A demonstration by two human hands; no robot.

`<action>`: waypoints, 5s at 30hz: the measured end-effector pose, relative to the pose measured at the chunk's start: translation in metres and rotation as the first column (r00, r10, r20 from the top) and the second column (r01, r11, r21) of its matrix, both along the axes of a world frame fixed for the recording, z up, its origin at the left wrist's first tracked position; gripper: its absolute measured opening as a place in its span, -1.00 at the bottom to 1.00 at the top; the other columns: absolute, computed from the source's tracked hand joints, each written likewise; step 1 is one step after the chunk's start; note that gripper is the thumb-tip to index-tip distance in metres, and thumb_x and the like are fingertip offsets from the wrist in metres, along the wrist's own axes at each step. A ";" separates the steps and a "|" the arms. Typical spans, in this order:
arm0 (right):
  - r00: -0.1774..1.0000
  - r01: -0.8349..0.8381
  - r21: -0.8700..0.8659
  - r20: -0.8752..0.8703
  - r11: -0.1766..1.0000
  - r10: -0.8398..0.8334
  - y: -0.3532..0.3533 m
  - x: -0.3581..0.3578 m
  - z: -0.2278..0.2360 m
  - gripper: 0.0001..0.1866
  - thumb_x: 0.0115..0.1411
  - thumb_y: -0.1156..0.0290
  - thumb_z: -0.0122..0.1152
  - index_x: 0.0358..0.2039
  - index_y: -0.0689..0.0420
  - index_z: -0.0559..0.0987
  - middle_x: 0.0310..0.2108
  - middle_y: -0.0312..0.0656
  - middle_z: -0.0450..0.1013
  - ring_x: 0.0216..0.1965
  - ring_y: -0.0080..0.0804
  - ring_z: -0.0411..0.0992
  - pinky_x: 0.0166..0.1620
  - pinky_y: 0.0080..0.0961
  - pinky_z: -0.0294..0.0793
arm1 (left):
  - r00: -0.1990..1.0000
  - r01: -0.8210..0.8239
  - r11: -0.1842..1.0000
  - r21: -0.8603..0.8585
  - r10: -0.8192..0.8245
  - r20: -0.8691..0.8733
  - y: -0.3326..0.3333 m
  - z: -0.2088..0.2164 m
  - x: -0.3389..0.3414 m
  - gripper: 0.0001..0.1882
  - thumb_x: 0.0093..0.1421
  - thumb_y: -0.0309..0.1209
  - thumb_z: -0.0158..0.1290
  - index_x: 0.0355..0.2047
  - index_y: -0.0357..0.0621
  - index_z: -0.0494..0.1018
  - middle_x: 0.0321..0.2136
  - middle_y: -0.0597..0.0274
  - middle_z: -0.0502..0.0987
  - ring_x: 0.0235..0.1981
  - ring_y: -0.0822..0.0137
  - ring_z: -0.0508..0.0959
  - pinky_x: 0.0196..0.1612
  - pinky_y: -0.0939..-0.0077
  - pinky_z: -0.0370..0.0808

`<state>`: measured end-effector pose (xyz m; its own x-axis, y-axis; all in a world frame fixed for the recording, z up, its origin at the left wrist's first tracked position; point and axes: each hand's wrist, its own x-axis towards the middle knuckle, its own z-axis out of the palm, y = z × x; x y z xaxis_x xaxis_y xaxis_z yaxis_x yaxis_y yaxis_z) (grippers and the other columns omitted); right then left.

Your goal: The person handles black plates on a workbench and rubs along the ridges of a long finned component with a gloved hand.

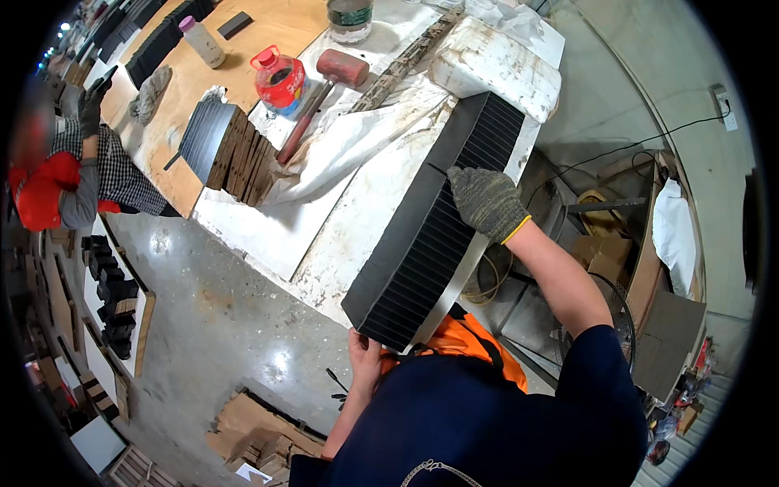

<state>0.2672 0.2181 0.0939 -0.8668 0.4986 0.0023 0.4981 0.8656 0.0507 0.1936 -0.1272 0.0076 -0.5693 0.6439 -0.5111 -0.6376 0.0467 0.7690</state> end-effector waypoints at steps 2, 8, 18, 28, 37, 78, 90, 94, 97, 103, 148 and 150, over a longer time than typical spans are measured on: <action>0.997 0.054 0.012 -0.052 0.998 -0.054 0.010 0.001 0.004 -0.76 0.14 0.36 -0.06 -0.24 0.15 0.48 -0.45 -0.14 0.49 -0.45 -0.20 0.50 -0.40 -0.25 0.47 | 1.000 0.017 1.000 -0.014 -0.017 0.010 0.006 0.000 -0.002 -0.78 0.27 -0.37 0.03 -0.14 -0.13 0.28 -0.17 0.30 0.43 -0.11 0.47 0.40 0.02 0.51 0.30; 0.966 0.238 0.166 -0.139 0.957 -0.217 0.094 0.021 -0.006 -0.77 0.18 0.34 -0.05 -0.24 0.14 0.51 -0.49 -0.12 0.49 -0.47 -0.17 0.49 -0.41 -0.23 0.46 | 1.000 0.009 1.000 -0.025 -0.009 0.008 0.000 -0.002 0.000 -0.71 0.26 -0.38 0.04 -0.06 -0.14 0.27 -0.12 0.28 0.44 -0.09 0.46 0.42 0.02 0.51 0.33; 0.970 0.213 0.165 0.086 0.963 -0.229 0.174 0.036 -0.001 -0.70 0.10 0.44 -0.06 -0.15 0.09 0.49 -0.33 -0.08 0.51 -0.27 -0.16 0.50 -0.23 -0.21 0.48 | 0.995 0.079 0.997 0.000 -0.079 0.066 -0.006 -0.001 -0.006 -0.47 0.20 -0.35 0.11 0.12 -0.21 0.20 0.06 0.19 0.37 0.06 0.35 0.37 0.13 0.41 0.26; 0.946 0.207 0.174 0.217 0.963 -0.242 0.171 0.020 0.018 -0.68 0.08 0.45 -0.04 -0.12 0.10 0.47 -0.36 -0.11 0.51 -0.28 -0.16 0.50 -0.26 -0.20 0.48 | 0.995 0.068 0.996 -0.062 -0.063 0.082 -0.013 -0.011 -0.005 -0.48 0.13 -0.33 0.20 0.03 -0.21 0.26 -0.05 0.18 0.44 -0.07 0.35 0.48 -0.01 0.42 0.43; 0.977 0.039 0.166 0.201 0.985 -0.072 0.184 0.033 0.015 -0.57 0.04 0.48 -0.01 -0.01 0.07 0.41 -0.38 -0.09 0.51 -0.32 -0.15 0.50 -0.33 -0.20 0.50 | 0.996 0.072 0.996 -0.048 -0.068 0.063 -0.006 -0.003 -0.004 -0.50 0.14 -0.29 0.20 0.02 -0.16 0.28 -0.10 0.26 0.46 -0.10 0.43 0.46 -0.04 0.50 0.39; 0.981 0.069 -0.001 0.183 0.998 -0.068 0.154 0.020 0.014 -0.64 0.00 0.45 0.03 -0.12 0.03 0.48 -0.44 -0.11 0.50 -0.39 -0.12 0.51 -0.38 -0.20 0.48 | 0.994 0.105 0.987 -0.123 -0.100 0.047 -0.006 0.003 -0.007 -0.48 0.14 -0.32 0.19 0.06 -0.13 0.25 -0.11 0.26 0.47 -0.13 0.44 0.47 -0.07 0.52 0.41; 0.994 0.091 0.097 0.057 0.991 -0.097 0.172 0.036 0.002 -0.57 0.03 0.46 0.01 -0.02 0.12 0.45 -0.47 -0.10 0.50 -0.44 -0.13 0.49 -0.43 -0.17 0.42 | 0.987 0.120 0.983 -0.140 -0.103 0.121 -0.003 0.007 -0.008 -0.56 0.18 -0.34 0.15 0.01 -0.12 0.26 -0.15 0.25 0.48 -0.17 0.41 0.50 -0.13 0.48 0.47; 0.954 -0.096 -0.087 0.277 0.992 0.116 0.108 0.000 0.026 -0.71 0.06 0.48 -0.02 -0.15 0.13 0.44 -0.57 -0.07 0.48 -0.49 -0.13 0.51 -0.53 -0.21 0.46 | 0.995 0.067 0.995 -0.075 -0.060 0.083 -0.001 0.008 -0.005 -0.57 0.18 -0.36 0.14 0.01 -0.13 0.27 -0.13 0.22 0.48 -0.16 0.40 0.50 -0.13 0.48 0.47; 0.834 -0.402 -0.399 0.212 0.824 0.510 0.016 -0.016 0.044 -0.77 0.02 0.47 0.01 -0.26 0.13 0.47 -0.64 -0.10 0.45 -0.54 -0.15 0.51 -0.59 -0.20 0.45 | 0.990 0.127 0.977 -0.171 -0.115 0.082 -0.001 0.012 -0.010 -0.57 0.18 -0.39 0.14 0.01 -0.14 0.26 -0.12 0.21 0.47 -0.16 0.40 0.50 -0.12 0.48 0.47; 0.999 0.040 -0.003 -0.006 0.999 -0.041 0.091 -0.007 0.008 -0.87 0.12 0.39 -0.04 -0.40 0.11 0.47 -0.66 -0.12 0.46 -0.66 -0.18 0.46 -0.66 -0.31 0.39 | 0.993 0.106 0.987 -0.122 -0.098 0.071 0.000 0.010 -0.007 -0.59 0.19 -0.37 0.14 -0.01 -0.16 0.26 -0.15 0.24 0.47 -0.18 0.42 0.50 -0.16 0.53 0.47; 0.922 0.103 -0.127 0.385 0.987 -0.047 0.162 -0.009 0.040 -0.60 0.08 0.36 0.07 -0.02 -0.19 0.52 -0.29 -0.12 0.53 -0.29 -0.08 0.50 -0.25 -0.20 0.48 | 0.989 0.144 0.985 -0.094 -0.143 0.024 -0.008 0.000 -0.004 -0.60 0.24 -0.33 0.07 -0.01 -0.22 0.23 -0.11 0.25 0.38 -0.09 0.47 0.37 -0.01 0.55 0.31; 0.884 -0.169 -0.329 0.367 0.929 0.291 0.105 -0.007 0.033 -0.56 0.03 0.41 0.11 -0.02 -0.14 0.51 -0.29 -0.14 0.53 -0.31 -0.11 0.51 -0.27 -0.22 0.50 | 0.982 0.180 0.973 -0.146 -0.187 -0.037 -0.011 -0.010 0.000 -0.48 0.22 -0.35 0.09 0.09 -0.23 0.13 -0.06 0.16 0.39 -0.08 0.40 0.42 -0.04 0.51 0.37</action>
